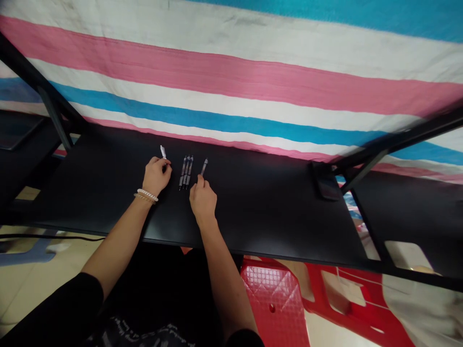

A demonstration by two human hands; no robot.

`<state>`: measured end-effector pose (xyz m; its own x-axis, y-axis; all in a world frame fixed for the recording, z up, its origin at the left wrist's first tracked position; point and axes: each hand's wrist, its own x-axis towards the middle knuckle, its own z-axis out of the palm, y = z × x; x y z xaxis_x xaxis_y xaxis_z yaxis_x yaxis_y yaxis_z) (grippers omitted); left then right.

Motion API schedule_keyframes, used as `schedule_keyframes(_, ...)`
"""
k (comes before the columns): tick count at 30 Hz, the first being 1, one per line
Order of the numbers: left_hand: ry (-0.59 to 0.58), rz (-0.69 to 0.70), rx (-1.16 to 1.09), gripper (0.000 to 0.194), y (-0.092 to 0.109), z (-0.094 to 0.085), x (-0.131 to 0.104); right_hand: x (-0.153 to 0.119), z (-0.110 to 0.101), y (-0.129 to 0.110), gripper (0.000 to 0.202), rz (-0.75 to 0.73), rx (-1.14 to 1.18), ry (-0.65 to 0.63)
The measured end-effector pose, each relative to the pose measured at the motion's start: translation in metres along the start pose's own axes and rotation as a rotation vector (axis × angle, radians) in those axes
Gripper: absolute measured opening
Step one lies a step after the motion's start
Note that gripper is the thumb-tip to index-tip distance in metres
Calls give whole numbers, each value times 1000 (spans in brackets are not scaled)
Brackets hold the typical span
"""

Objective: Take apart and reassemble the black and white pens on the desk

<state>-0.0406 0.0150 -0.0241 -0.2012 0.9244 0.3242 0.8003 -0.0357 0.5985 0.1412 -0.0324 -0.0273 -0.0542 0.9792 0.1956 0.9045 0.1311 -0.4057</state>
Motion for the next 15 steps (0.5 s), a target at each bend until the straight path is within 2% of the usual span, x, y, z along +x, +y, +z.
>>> schedule_keyframes(6, 57, -17, -62, 21, -1, -2, 2, -3, 4, 7, 38, -26, 139, 133)
schedule_keyframes(11, 168, 1, -166, 15, 12, -8, 1, -5, 3, 9, 34, -27, 338, 264)
schedule_keyframes(13, 160, -15, -357, 15, 19, -8, 1, -6, 0, 10, 32, -25, 426, 268)
schedule_keyframes(15, 56, -91, -698, 22, 26, -6, 0, -8, -2, 10, 31, -41, 504, 239)
